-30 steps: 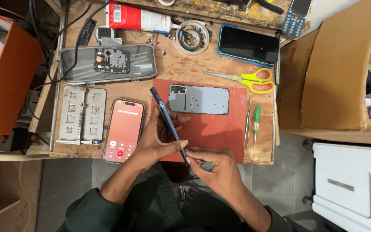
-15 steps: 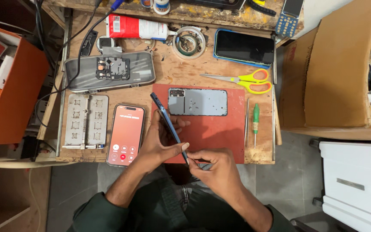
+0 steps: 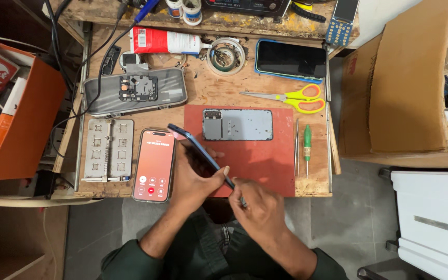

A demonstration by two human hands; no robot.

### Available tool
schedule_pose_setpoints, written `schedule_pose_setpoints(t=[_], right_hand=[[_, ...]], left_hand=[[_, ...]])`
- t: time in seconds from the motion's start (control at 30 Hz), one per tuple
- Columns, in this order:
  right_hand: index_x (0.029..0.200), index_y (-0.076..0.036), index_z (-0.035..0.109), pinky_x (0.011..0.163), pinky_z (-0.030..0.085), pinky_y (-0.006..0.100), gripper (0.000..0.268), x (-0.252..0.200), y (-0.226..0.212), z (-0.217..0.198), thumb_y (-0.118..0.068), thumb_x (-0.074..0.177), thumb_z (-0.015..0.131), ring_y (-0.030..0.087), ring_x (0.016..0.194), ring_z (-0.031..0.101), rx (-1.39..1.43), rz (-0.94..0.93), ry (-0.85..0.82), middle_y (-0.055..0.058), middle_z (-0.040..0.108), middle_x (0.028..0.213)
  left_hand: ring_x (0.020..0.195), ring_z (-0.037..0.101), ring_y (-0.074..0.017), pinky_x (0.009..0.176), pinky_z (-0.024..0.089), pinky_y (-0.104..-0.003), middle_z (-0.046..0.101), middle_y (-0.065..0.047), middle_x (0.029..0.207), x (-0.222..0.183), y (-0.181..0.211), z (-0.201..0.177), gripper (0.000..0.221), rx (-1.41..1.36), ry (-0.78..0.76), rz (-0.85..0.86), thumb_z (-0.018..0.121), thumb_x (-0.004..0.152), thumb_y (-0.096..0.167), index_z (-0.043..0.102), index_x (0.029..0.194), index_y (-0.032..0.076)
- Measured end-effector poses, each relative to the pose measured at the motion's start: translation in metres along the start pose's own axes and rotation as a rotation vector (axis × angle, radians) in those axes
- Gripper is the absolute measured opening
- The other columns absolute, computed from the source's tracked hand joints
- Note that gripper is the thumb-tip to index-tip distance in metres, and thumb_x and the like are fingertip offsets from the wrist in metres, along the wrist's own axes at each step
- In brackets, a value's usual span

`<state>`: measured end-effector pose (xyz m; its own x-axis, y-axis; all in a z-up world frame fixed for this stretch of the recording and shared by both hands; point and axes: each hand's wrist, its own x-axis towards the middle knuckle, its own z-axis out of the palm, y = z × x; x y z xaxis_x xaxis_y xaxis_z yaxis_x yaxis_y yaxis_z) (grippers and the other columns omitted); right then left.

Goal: The person uses a green-handled screwdriver to unscrew and pry open a smartphone casing. They remove the back cover, separate the screen assembly, and handle internal components including the battery and logic board. The person also uses a SIM ejector tool to remove a SIM card from a second phone and places it on the workbench.

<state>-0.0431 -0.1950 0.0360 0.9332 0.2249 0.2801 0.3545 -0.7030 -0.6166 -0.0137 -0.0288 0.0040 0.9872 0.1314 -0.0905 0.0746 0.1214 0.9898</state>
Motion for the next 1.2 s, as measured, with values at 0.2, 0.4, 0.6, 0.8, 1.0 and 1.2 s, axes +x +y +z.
schedule_pose_setpoints(t=[0.2, 0.4, 0.6, 0.8, 1.0, 1.2], right_hand=[[0.108, -0.002, 0.073, 0.079, 0.064, 0.031, 0.019, 0.012, 0.017, -0.003, -0.001, 0.089, 0.071, 0.020, 0.090, 0.079, 0.303, -0.004, 0.022, 0.009, 0.079, 0.102], [0.115, -0.005, 0.072, 0.073, 0.062, 0.029, 0.024, 0.030, 0.002, 0.023, -0.006, 0.091, 0.072, 0.018, 0.090, 0.079, 0.460, 0.158, -0.195, 0.008, 0.079, 0.105], [0.126, -0.002, 0.064, 0.078, 0.058, 0.045, 0.037, 0.064, -0.027, 0.058, -0.012, 0.091, 0.069, 0.039, 0.096, 0.071, 0.324, -0.043, -0.226, 0.017, 0.072, 0.108], [0.125, -0.004, 0.060, 0.071, 0.055, 0.052, 0.045, 0.096, -0.052, 0.076, -0.028, 0.089, 0.070, 0.043, 0.084, 0.070, 0.168, 0.209, -0.469, 0.021, 0.072, 0.094], [0.134, -0.004, 0.055, 0.076, 0.056, 0.048, 0.056, 0.102, -0.052, 0.089, -0.024, 0.085, 0.074, 0.038, 0.088, 0.071, 0.285, 0.256, -0.464, 0.020, 0.072, 0.097], [0.144, -0.002, 0.046, 0.094, 0.058, 0.036, 0.058, 0.088, -0.044, 0.111, -0.012, 0.092, 0.071, 0.021, 0.111, 0.070, 0.869, 0.231, -0.368, 0.014, 0.062, 0.130]], left_hand=[[0.097, 0.070, -0.0176, 0.085, 0.062, -0.033, 0.058, -0.009, 0.106, -0.005, 0.018, -0.027, 0.060, -0.035, 0.131, 0.001, 0.079, 0.075, -0.003, 0.039, 0.120, 0.003], [0.085, 0.067, -0.0127, 0.074, 0.057, -0.027, 0.063, -0.005, 0.095, -0.002, 0.056, -0.070, 0.056, 0.239, 0.152, -0.085, 0.081, 0.073, 0.004, 0.049, 0.120, 0.003], [0.083, 0.066, -0.0161, 0.073, 0.056, -0.030, 0.067, -0.009, 0.094, -0.005, 0.077, -0.078, 0.062, 0.520, 0.202, -0.147, 0.086, 0.066, 0.012, 0.052, 0.116, -0.002], [0.088, 0.068, -0.0187, 0.078, 0.056, -0.034, 0.069, -0.012, 0.098, -0.002, 0.078, -0.087, 0.062, 0.625, 0.175, -0.201, 0.087, 0.063, 0.014, 0.055, 0.114, -0.004], [0.091, 0.068, -0.0184, 0.079, 0.057, -0.033, 0.068, -0.014, 0.102, -0.001, 0.072, -0.099, 0.064, 0.545, 0.141, -0.174, 0.085, 0.064, 0.012, 0.054, 0.118, -0.005], [0.089, 0.068, -0.0194, 0.074, 0.058, -0.033, 0.067, -0.015, 0.102, -0.002, 0.059, -0.118, 0.069, 0.406, 0.139, -0.277, 0.084, 0.065, 0.010, 0.050, 0.124, -0.005]])
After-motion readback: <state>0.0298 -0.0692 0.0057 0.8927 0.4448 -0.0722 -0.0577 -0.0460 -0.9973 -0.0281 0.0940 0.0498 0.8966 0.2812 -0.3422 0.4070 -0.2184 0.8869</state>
